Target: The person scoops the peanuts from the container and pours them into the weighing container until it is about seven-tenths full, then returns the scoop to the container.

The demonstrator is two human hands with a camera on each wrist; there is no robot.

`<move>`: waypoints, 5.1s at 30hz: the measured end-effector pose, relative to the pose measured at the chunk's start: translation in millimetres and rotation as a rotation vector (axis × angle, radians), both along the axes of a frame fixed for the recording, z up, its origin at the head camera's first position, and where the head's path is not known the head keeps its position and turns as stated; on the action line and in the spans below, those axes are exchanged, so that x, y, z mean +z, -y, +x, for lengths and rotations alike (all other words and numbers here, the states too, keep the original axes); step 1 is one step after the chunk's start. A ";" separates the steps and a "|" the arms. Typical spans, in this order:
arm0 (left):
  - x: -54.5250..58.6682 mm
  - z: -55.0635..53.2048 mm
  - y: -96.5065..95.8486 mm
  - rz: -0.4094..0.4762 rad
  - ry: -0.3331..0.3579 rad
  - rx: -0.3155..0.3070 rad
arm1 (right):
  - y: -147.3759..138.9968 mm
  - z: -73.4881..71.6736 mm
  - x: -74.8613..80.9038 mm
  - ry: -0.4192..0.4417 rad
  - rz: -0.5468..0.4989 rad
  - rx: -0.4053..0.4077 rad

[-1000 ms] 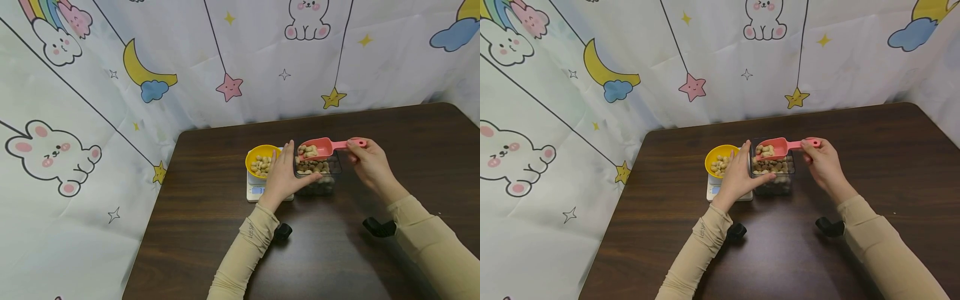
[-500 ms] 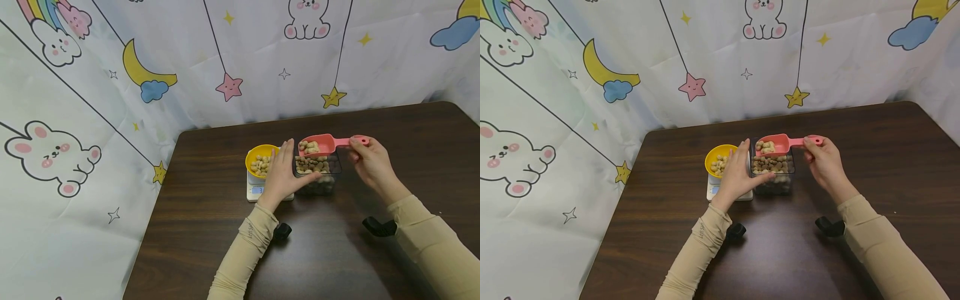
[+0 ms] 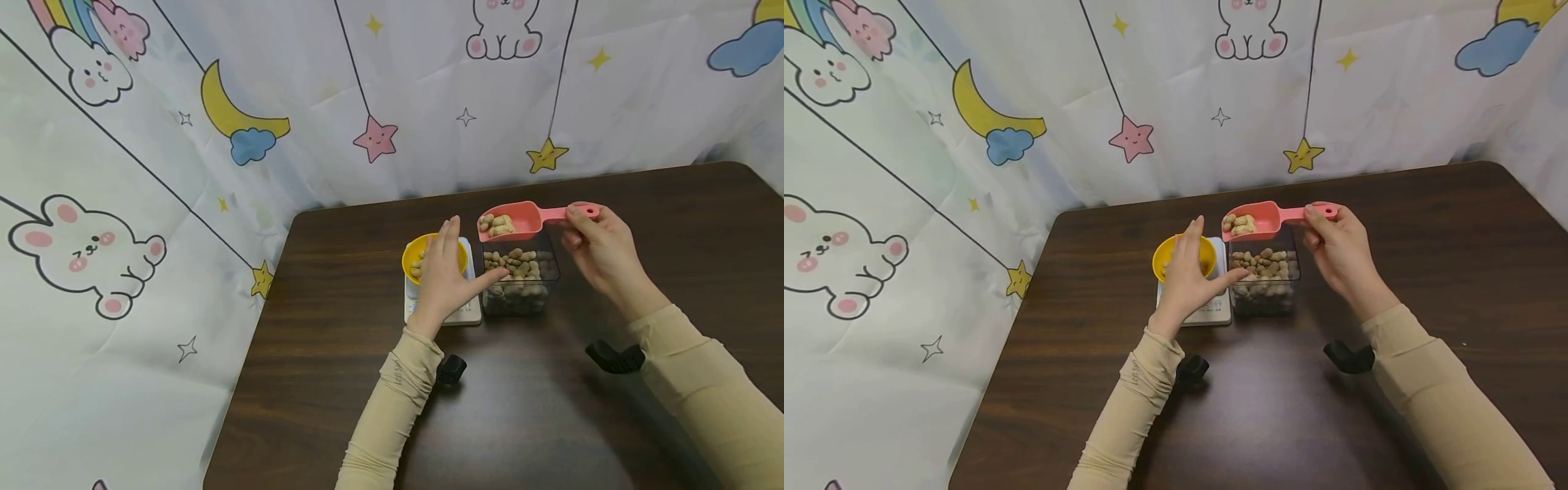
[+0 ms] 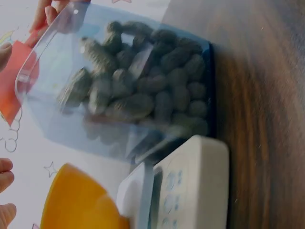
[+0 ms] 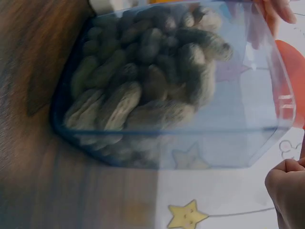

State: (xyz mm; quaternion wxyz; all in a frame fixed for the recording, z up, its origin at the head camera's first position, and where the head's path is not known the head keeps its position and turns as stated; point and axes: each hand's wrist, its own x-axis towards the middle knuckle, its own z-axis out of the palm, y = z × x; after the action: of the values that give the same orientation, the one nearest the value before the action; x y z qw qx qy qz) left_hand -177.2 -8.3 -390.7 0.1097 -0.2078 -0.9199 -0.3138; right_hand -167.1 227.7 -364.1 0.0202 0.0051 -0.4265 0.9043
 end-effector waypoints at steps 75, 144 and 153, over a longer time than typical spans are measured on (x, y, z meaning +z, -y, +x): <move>-49.8 1.2 53.2 0.210 0.176 0.205 | 66.8 -12.1 2.8 -0.083 0.978 -0.082; -14.7 5.7 -25.9 0.002 0.130 -0.102 | 0.0 -2.5 -5.7 -0.022 0.811 -0.280; -15.3 4.7 -25.8 -0.015 0.114 -0.102 | 1.8 -6.8 16.4 -0.162 1.145 -0.338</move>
State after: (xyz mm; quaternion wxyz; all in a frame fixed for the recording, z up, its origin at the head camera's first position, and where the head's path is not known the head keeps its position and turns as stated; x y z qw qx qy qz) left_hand -172.5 17.5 -405.9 0.0396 -0.2373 -0.9151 -0.3235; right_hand -173.9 225.9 -347.7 0.1901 0.0161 -0.8377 0.5118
